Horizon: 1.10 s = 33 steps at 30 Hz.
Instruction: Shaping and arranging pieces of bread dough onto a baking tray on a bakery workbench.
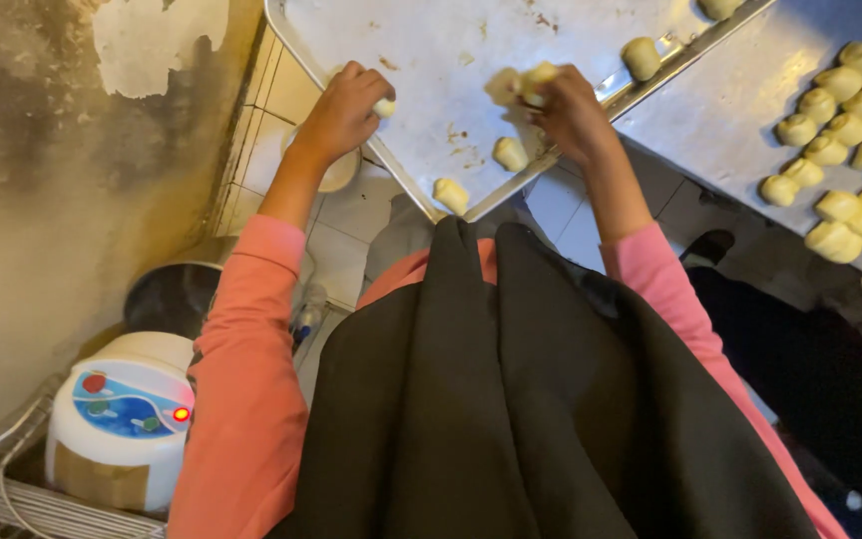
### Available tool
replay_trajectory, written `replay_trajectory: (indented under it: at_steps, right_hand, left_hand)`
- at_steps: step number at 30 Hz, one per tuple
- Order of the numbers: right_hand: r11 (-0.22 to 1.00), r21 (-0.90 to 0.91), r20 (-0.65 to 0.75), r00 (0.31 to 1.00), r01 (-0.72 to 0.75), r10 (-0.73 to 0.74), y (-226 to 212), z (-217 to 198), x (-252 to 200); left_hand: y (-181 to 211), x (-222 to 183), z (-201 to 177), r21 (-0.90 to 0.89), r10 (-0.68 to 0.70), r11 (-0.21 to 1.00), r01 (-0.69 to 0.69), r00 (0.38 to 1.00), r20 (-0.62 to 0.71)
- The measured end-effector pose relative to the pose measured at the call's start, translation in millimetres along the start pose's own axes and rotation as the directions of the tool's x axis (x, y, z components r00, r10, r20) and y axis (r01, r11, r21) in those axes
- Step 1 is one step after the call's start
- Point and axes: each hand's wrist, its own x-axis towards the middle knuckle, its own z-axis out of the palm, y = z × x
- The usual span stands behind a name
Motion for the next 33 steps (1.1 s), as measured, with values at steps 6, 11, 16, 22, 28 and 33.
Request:
replay_trajectory:
  at_steps: [6,11,16,22,28,33]
  right_hand:
    - [0.942,-0.314,0.037,0.993,0.122,-0.116,39,54,51]
    - [0.745,-0.603,0.04,0.944,0.284,-0.327,61,79,71]
    - [0.648,-0.69,0.009,0.899,0.322,-0.437,66,107,80]
    - [0.5,-0.797,0.002,0.829,0.339,-0.56,64,131,76]
    - [0.302,-0.879,0.107,0.77,0.369,-0.629,71,133,69]
    - [0.159,-0.941,0.111,0.715,0.3,-0.691,68,144,56]
  left_hand:
    - [-18,-5,-5,0.077,0.134,0.988,-0.133,0.991,-0.013]
    - [-28,-6,3,0.01,0.173,0.985,-0.173,0.984,0.038]
    - [-30,-9,-1,-0.005,0.164,0.986,-0.164,0.983,0.076]
    - [-31,-14,4,0.131,0.223,0.963,-0.237,0.968,0.112]
    - [-20,-24,10,0.242,0.22,0.945,-0.221,0.975,0.03]
    - [-31,-27,32,0.083,0.129,0.988,-0.126,0.991,-0.028]
